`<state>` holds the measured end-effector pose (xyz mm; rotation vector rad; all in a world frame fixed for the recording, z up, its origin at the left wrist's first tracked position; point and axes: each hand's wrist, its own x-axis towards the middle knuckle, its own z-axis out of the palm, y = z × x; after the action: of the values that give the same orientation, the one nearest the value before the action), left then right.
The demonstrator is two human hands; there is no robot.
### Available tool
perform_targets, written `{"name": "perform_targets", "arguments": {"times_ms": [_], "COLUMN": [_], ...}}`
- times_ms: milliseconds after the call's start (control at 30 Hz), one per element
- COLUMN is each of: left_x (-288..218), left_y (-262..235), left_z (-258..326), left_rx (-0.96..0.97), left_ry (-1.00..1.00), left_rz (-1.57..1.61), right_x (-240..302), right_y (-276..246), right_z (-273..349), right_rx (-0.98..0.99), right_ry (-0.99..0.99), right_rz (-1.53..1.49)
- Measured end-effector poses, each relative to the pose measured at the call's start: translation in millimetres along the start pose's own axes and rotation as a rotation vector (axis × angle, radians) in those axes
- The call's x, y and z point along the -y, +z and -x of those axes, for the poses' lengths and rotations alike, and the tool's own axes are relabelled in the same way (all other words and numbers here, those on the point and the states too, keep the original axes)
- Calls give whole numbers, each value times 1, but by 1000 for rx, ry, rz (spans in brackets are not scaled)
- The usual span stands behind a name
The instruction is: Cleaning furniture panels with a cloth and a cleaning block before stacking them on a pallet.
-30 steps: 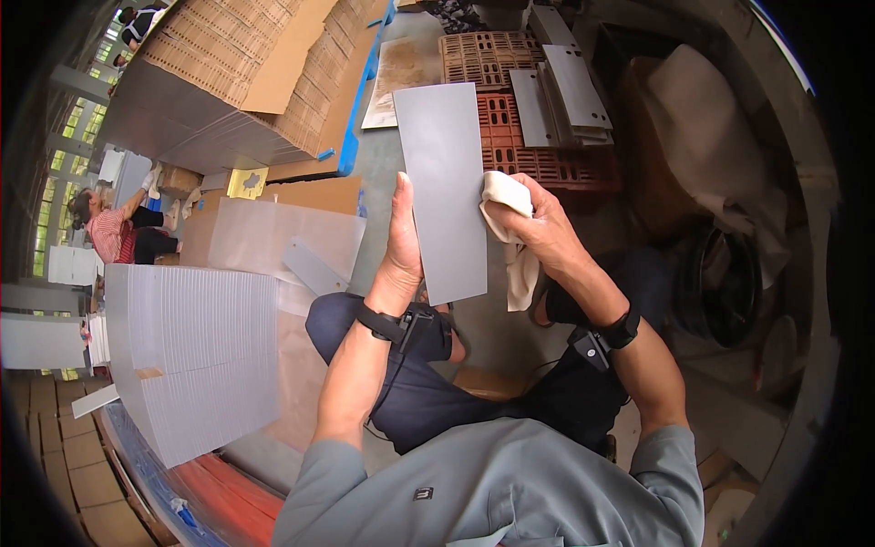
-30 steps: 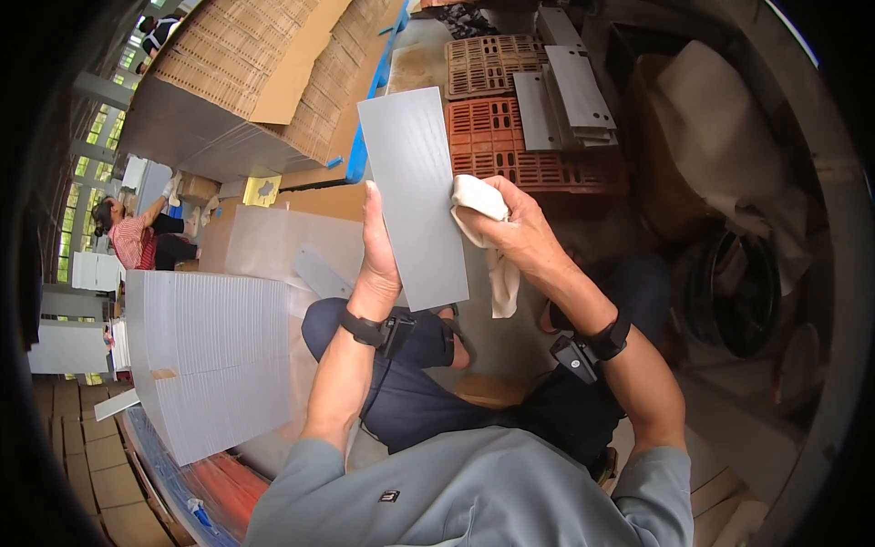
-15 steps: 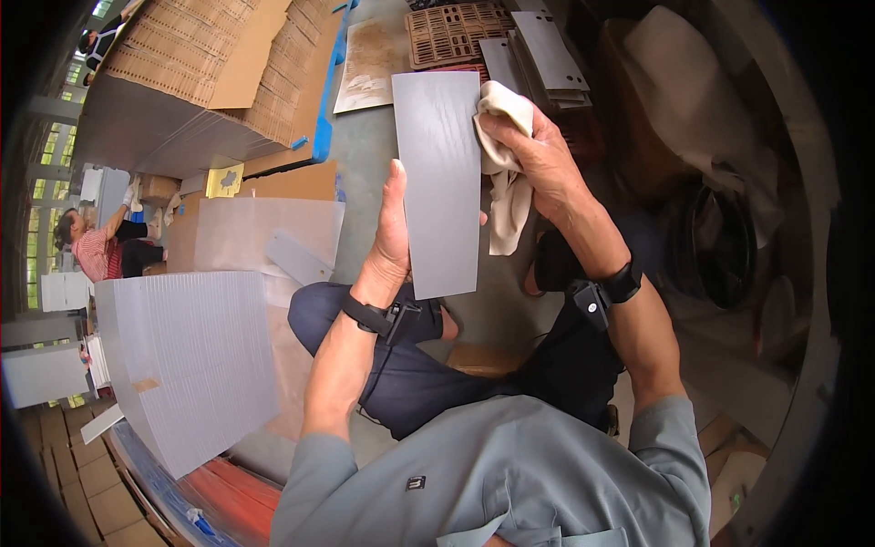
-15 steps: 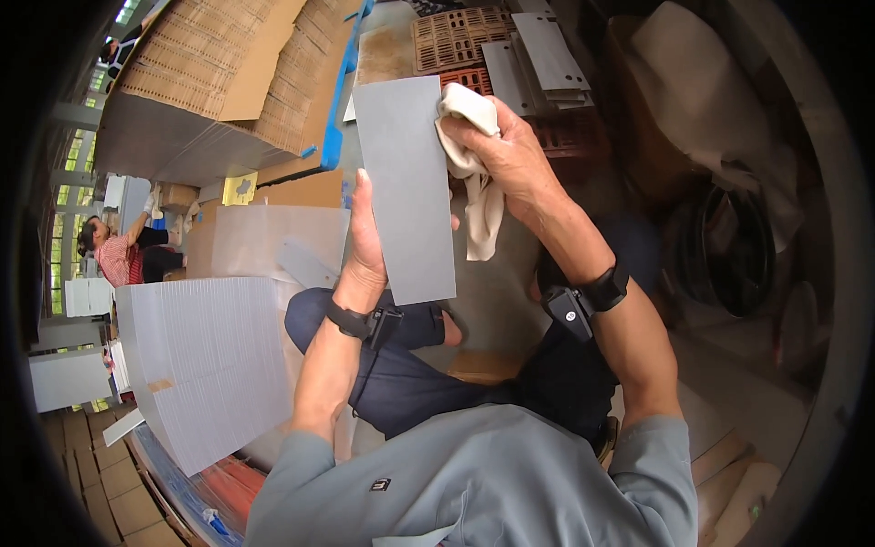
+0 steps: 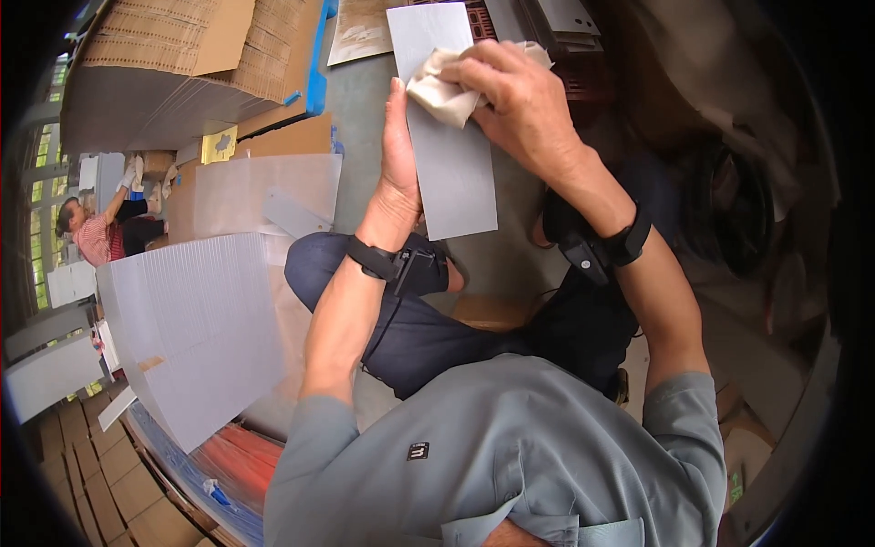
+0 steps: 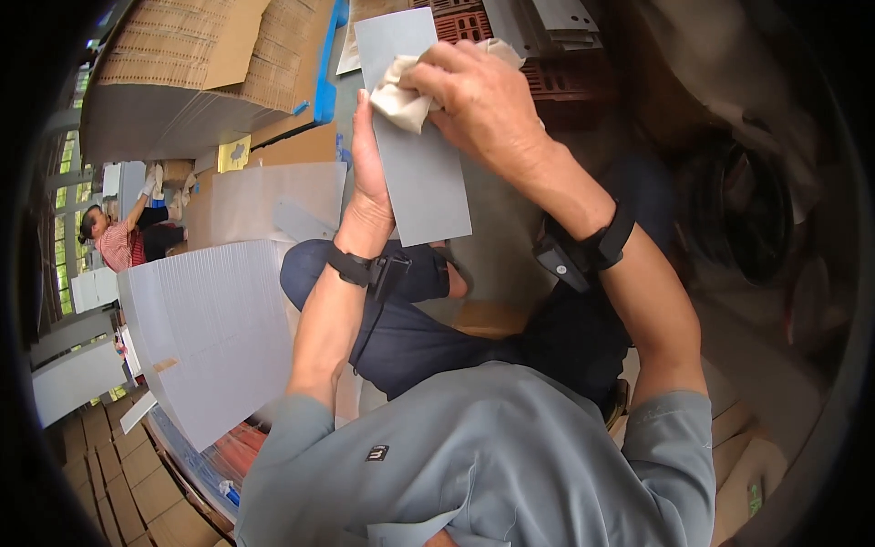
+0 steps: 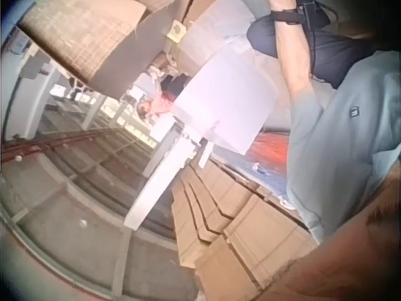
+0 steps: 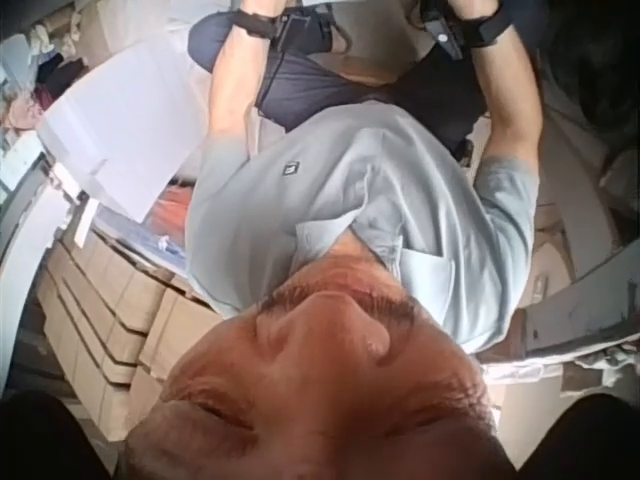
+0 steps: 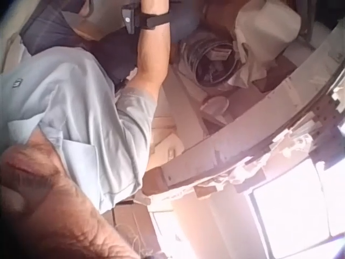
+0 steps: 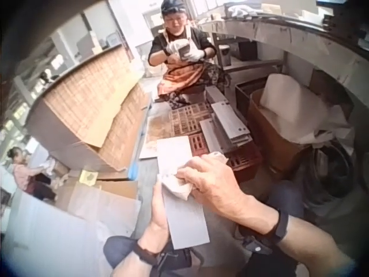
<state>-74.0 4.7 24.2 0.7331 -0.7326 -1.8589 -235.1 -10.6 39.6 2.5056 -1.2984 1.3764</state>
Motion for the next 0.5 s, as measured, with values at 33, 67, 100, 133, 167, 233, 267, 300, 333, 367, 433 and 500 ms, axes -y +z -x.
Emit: {"name": "perform_targets", "arguments": {"times_ms": [33, 67, 100, 133, 167, 233, 267, 300, 333, 367, 433, 500], "left_x": [-4, -8, -8, -14, -18, -24, -28, -30, -33, -34, -36, -37], "left_y": [0, -2, -17, -33, -31, -32, -34, -35, -33, -30, -30, -32], "left_z": [-3, -8, -18, -15, -15, -14, -14, -14, -13, -11, -11, -14], "left_rx": [-80, -161, -163, -58, -85, -128, -122, -111, -116, -118, -122, -9], "left_ry": [44, 90, 112, 114, 157, 209, 237, 261, 265, 300, 341, 375], "left_rz": [98, 196, 279, 2, -12, -21, -2, 17, 15, -5, -24, 85], "right_x": [11, 23, 35, 50, 60, 68, 64, 56, 49, 44, 41, 38], "right_y": [4, 3, 8, 7, 6, 5, 5, 2, -1, -4, -12, -17], "right_z": [10, 20, 34, 45, 56, 69, 72, 76, 81, 81, 70, 63], "right_rx": [73, 144, 175, 255, 321, 606, 729, 759, 790, 816, 849, 850], "right_ry": [-29, -69, -117, -189, -258, -262, -262, -226, -188, -138, -26, 158], "right_rz": [-39, -81, -148, -173, -186, -220, -244, -268, -292, -296, -350, -449]}}
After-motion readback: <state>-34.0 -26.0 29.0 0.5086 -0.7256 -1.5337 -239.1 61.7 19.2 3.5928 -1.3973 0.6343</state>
